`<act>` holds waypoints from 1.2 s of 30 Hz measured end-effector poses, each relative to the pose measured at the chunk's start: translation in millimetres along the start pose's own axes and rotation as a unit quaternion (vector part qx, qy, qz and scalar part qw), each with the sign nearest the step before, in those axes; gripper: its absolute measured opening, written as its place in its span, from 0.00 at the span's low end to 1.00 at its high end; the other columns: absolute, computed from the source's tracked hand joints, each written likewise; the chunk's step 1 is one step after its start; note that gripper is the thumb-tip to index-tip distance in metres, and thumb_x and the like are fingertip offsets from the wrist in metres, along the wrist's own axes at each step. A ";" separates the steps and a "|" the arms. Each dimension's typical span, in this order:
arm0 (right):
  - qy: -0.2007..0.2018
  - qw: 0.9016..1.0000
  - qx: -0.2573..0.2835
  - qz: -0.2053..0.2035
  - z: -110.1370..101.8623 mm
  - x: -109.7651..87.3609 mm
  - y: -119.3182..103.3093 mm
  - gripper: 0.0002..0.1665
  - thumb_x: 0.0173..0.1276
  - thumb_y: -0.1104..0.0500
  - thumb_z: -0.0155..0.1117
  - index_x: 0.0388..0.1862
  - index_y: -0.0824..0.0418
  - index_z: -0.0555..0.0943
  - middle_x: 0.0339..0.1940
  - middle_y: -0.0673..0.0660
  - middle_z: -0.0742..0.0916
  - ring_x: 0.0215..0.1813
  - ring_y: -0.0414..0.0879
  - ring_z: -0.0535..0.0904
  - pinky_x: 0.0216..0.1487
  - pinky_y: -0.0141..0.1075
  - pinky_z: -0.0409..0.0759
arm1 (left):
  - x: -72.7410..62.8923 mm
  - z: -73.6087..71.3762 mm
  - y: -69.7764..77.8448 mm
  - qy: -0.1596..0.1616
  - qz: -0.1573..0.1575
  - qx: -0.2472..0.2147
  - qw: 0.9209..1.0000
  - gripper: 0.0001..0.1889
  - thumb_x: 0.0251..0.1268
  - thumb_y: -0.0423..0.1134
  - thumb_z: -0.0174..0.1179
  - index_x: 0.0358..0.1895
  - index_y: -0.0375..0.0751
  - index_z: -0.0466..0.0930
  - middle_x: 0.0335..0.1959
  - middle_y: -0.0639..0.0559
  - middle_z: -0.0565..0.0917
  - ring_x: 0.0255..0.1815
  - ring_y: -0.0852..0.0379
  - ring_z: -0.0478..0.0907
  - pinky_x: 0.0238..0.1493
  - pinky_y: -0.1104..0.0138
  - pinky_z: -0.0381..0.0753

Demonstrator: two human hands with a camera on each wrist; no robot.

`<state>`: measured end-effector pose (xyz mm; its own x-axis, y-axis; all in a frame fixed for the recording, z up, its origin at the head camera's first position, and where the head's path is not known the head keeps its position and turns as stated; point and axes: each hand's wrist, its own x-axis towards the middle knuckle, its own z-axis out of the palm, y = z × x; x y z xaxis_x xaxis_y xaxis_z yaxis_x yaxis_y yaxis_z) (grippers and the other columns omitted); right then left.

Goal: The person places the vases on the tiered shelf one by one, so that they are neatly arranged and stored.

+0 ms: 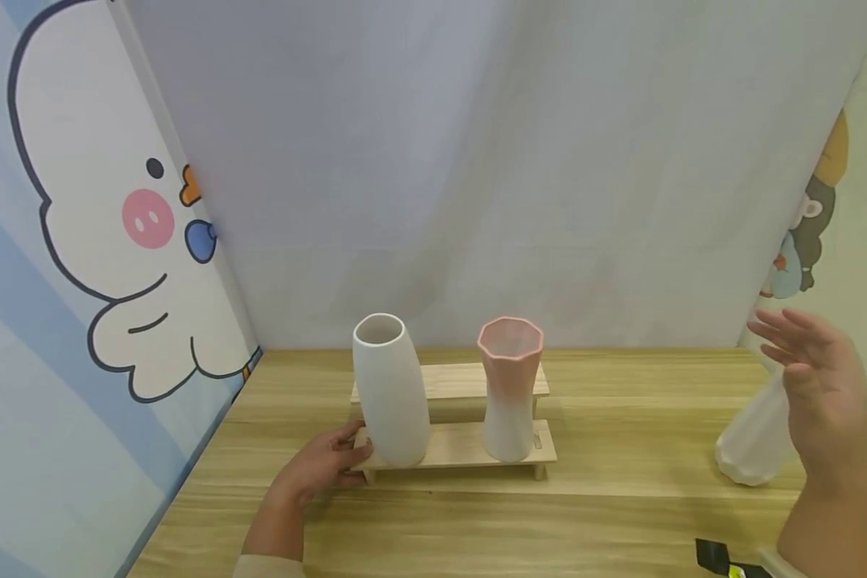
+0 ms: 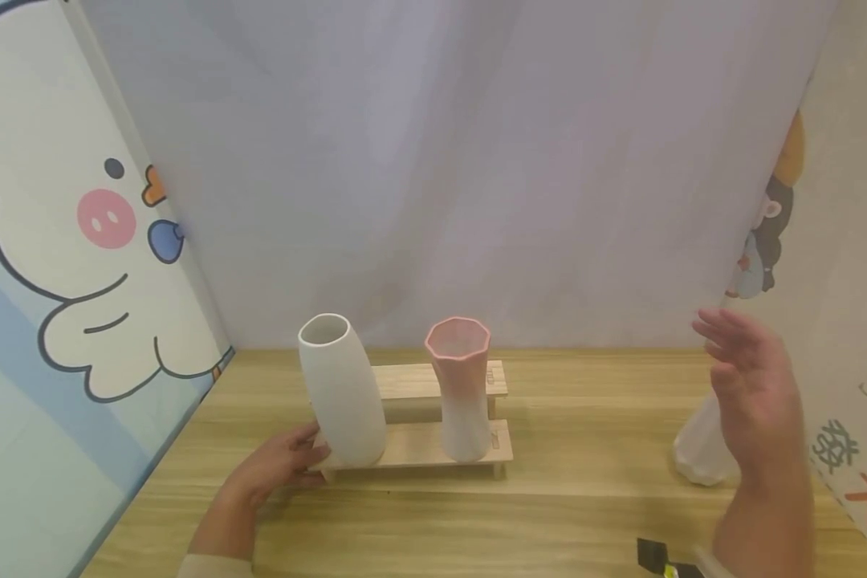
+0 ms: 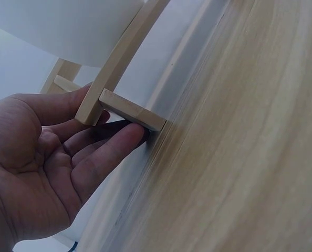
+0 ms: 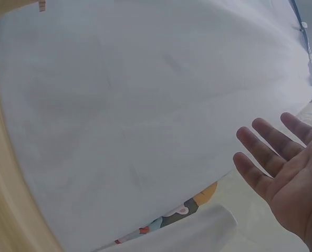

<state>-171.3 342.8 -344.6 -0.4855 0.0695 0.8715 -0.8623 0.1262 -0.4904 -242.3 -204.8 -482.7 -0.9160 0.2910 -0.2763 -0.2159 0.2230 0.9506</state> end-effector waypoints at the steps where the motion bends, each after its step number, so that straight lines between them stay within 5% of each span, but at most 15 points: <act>1: 0.012 1.000 -0.002 0.001 -2.3 -0.5 -0.9 0.30 0.74 0.61 0.59 0.66 0.79 0.65 0.62 0.62 0.82 0.63 0.45 0.78 0.60 0.25 0.75 | -0.1 0.0 -0.2 0.000 0.000 0.000 1.000 0.39 0.65 0.47 0.65 0.76 0.39 0.59 0.76 0.28 0.53 0.73 0.32 0.59 0.50 0.53 0.86; 8: 0.084 0.996 0.017 0.026 -21.2 -6.6 1.8 0.29 0.71 0.59 0.63 0.65 0.75 0.69 0.60 0.60 0.84 0.60 0.44 0.80 0.58 0.24 0.75 | -1.2 -0.3 -0.7 -0.001 0.001 -0.002 1.000 0.40 0.65 0.47 0.65 0.76 0.38 0.58 0.76 0.29 0.52 0.73 0.32 0.60 0.50 0.53 0.86; 16: 0.138 0.978 -0.150 0.038 -42.3 -16.4 5.5 0.25 0.74 0.60 0.57 0.65 0.72 0.70 0.61 0.55 0.84 0.59 0.38 0.80 0.62 0.23 0.74 | -1.0 0.2 -0.6 -0.002 0.001 0.001 1.000 0.39 0.65 0.46 0.65 0.75 0.38 0.59 0.76 0.28 0.54 0.73 0.32 0.59 0.50 0.54 0.86; 20: 0.152 0.971 -0.177 0.053 -48.4 -19.9 8.9 0.24 0.75 0.60 0.56 0.65 0.71 0.71 0.61 0.53 0.83 0.60 0.37 0.80 0.64 0.24 0.72 | -0.7 0.5 -0.8 0.000 -0.001 0.001 1.000 0.40 0.64 0.47 0.66 0.76 0.38 0.58 0.76 0.28 0.53 0.72 0.33 0.61 0.50 0.54 0.87; 24: 0.158 0.970 -0.172 0.060 -52.5 -23.3 14.3 0.21 0.76 0.64 0.53 0.65 0.71 0.71 0.60 0.52 0.84 0.58 0.37 0.80 0.58 0.21 0.74 | -0.5 0.6 -1.3 0.002 -0.002 0.000 1.000 0.40 0.64 0.47 0.66 0.76 0.38 0.58 0.76 0.28 0.53 0.72 0.33 0.62 0.49 0.54 0.87; 29: 0.190 0.976 -0.049 0.092 -56.0 -29.0 23.6 0.21 0.73 0.68 0.56 0.63 0.71 0.73 0.56 0.55 0.85 0.56 0.41 0.82 0.57 0.21 0.75 | -0.6 0.8 -1.6 0.001 0.001 0.000 1.000 0.40 0.65 0.46 0.65 0.76 0.37 0.58 0.76 0.28 0.52 0.72 0.32 0.61 0.49 0.54 0.87; 31: 0.215 0.968 -0.014 0.128 -56.2 -31.2 25.9 0.23 0.69 0.67 0.62 0.63 0.70 0.74 0.55 0.56 0.85 0.55 0.42 0.81 0.60 0.21 0.74 | -0.6 0.9 -1.5 0.000 0.001 -0.001 1.000 0.40 0.65 0.47 0.65 0.76 0.38 0.58 0.76 0.28 0.51 0.72 0.32 0.60 0.49 0.53 0.87; 36: 0.226 0.928 -0.163 0.246 -54.2 -33.2 26.7 0.29 0.70 0.59 0.65 0.68 0.58 0.70 0.59 0.47 0.82 0.56 0.36 0.79 0.61 0.18 0.72 | -0.5 1.1 -0.3 0.001 -0.001 0.000 1.000 0.39 0.65 0.47 0.65 0.76 0.38 0.58 0.76 0.29 0.52 0.74 0.33 0.56 0.49 0.53 0.87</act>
<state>-170.3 397.6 -386.6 -0.6352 0.5979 0.4889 -0.4260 0.2568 -0.8675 -241.4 -204.0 -483.0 -0.9163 0.2880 -0.2783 -0.2183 0.2234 0.9500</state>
